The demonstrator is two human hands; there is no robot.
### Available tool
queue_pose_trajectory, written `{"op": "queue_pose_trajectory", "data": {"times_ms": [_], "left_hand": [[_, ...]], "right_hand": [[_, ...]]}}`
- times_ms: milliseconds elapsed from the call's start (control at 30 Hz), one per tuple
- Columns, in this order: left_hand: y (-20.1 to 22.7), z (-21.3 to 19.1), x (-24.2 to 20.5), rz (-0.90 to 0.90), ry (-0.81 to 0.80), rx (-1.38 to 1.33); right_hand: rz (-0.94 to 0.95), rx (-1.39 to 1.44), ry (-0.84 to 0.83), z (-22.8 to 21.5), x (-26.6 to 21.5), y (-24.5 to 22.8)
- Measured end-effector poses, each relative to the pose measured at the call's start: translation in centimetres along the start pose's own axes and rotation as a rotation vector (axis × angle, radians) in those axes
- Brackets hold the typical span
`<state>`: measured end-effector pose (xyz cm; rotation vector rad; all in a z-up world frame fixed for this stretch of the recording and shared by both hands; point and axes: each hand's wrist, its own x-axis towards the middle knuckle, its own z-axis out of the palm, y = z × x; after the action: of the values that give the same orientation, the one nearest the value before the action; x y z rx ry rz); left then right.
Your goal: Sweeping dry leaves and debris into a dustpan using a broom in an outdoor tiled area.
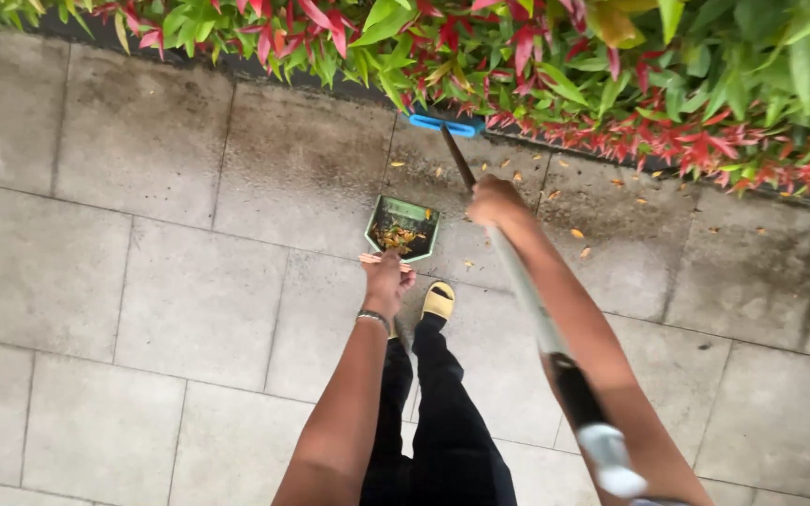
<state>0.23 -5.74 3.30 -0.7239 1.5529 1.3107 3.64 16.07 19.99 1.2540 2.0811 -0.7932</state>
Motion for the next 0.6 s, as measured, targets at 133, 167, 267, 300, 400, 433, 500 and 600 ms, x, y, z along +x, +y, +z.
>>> {"op": "queue_pose_trajectory", "data": {"times_ms": [133,167,267,300,400,433,500,600], "left_hand": [[0.2,-1.6,-0.3,-0.031,0.008,-0.023],[-0.2,-1.8,-0.1,-0.038,0.004,-0.018],[-0.7,-1.7,0.0,-0.031,-0.037,0.01],[-1.0,-1.7,-0.2,-0.015,-0.069,0.036],[-2.3,-1.1,1.6,-0.023,-0.057,0.045],[-2.9,-1.0,2.3,-0.021,-0.063,0.044],[-4.1,-0.8,3.7,-0.017,-0.044,0.074],[-5.2,-0.7,4.6,0.005,-0.075,0.14]], "right_hand": [[-0.049,-0.054,-0.043,5.5,1.7,-0.3],[-0.07,-0.121,-0.074,7.2,2.3,0.5],[-0.117,-0.259,-0.158,6.1,-0.2,0.6],[-0.147,-0.325,-0.215,4.8,-1.9,0.3],[-0.138,-0.208,-0.338,-4.7,-11.7,-3.2],[-0.135,-0.21,-0.332,-4.8,-11.7,-2.6],[-0.084,-0.347,-0.258,-4.7,-11.4,-1.4],[-0.005,-0.196,-0.165,-3.2,-10.0,-0.1]]}}
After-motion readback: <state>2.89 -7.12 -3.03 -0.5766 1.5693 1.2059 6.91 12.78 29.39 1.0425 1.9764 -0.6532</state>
